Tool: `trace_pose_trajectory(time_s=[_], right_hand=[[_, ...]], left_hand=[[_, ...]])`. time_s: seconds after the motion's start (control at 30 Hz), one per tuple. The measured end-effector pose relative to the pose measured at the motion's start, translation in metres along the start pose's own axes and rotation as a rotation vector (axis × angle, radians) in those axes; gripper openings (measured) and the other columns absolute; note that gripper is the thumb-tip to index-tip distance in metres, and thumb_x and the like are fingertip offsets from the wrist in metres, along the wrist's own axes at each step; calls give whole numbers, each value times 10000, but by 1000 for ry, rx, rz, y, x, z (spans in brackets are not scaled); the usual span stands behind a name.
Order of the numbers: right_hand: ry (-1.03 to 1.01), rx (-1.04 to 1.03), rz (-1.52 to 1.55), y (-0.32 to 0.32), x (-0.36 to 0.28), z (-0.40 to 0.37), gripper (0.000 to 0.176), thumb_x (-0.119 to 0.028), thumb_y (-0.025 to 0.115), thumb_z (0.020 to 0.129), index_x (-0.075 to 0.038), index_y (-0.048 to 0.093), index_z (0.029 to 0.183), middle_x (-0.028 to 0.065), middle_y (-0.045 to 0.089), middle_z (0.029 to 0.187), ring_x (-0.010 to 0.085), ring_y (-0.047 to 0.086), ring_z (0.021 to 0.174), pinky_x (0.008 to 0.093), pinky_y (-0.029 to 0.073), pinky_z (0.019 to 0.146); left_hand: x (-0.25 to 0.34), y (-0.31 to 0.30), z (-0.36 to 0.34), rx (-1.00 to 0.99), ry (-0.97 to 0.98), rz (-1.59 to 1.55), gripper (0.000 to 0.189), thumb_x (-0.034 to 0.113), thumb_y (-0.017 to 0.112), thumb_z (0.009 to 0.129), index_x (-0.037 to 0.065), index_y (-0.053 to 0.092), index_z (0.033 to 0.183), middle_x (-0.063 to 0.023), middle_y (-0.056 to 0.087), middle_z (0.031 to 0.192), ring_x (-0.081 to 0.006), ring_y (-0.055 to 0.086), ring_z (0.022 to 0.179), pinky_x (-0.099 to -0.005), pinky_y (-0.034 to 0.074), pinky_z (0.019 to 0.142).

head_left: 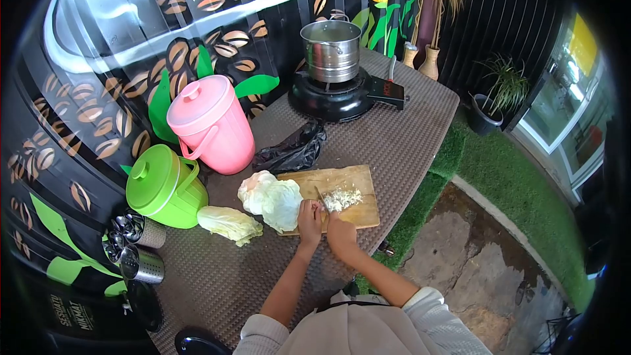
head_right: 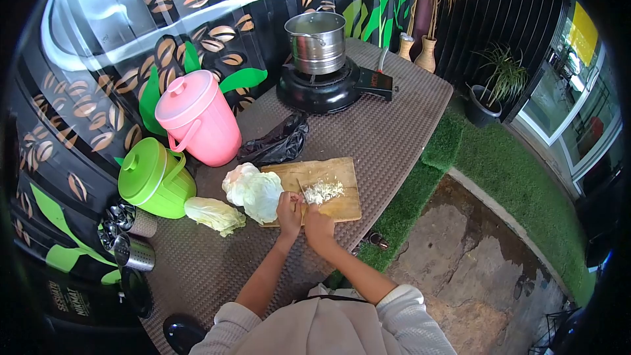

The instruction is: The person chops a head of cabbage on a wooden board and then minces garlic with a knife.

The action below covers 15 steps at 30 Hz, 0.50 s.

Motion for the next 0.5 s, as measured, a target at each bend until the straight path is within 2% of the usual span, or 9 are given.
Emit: trace_pose_trajectory(time_s=[0.03,0.07,0.13,0.2,0.27,0.33,0.4,0.43,0.5], right_hand=[[4,-1,2,-11,0,0,199,-143,537,878,14,507,997,166,690,759,275,713,698,365,566,588],[-75,32,-35,-25,-3,0,196,-148,532,884,11,500,994,164,689,751,278,711,684,369,566,584],[-158,65,-75,-32,-7,-1,194,-154,526,890,9,494,991,162,688,743,280,709,669,372,566,580],[-60,67,-3,-17,-6,-5,191,-107,537,858,18,497,996,147,682,713,268,703,638,360,550,537],[15,63,-56,11,-10,-6,207,-109,545,853,23,493,1004,150,685,725,274,705,658,363,553,554],[88,56,-107,12,-8,-4,224,-111,552,848,27,489,1013,153,687,737,280,708,677,365,557,572],[13,38,-1,4,-7,4,242,-114,546,852,34,477,1032,164,688,743,288,707,678,363,561,583],[15,38,0,-6,-6,4,242,-114,546,852,34,477,1032,164,688,743,288,707,678,363,561,583],[-119,44,-54,-25,-11,2,227,-114,525,867,34,476,1032,161,680,711,284,702,642,368,559,559]], left_hand=[[-3,1,0,-28,-38,-37,84,-44,593,839,-11,522,867,-146,544,851,-312,578,784,-379,472,692],[-5,4,1,-52,-73,-76,56,-15,573,863,-9,522,886,-155,539,874,-342,565,806,-406,461,698],[2,3,3,-21,-65,-61,78,-35,594,837,-12,523,857,-145,548,846,-315,574,779,-378,469,690],[5,-2,4,9,-61,-41,102,-56,615,811,-14,524,829,-135,556,819,-288,584,752,-350,478,682],[7,-1,5,-21,-54,-71,93,-49,609,806,-9,528,829,-134,558,816,-292,574,744,-357,469,684],[2,1,5,-18,-49,-70,89,-53,601,802,-7,529,829,-133,557,813,-294,571,746,-361,465,686],[1,-2,1,-21,-46,-62,87,-57,593,798,-5,531,829,-133,556,810,-296,568,748,-365,461,689],[4,-3,2,-19,-40,-61,89,-64,587,796,-5,531,831,-133,554,807,-296,567,752,-367,459,689],[6,-2,5,-12,-29,-63,91,-71,581,794,-4,532,832,-132,552,804,-296,566,757,-369,457,688]])
Point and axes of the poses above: each hand's wrist, its own z-axis towards the middle knuckle, its own y-axis out of the palm, x = y × z, the point moved 5 cm from there along z, towards the middle knuckle
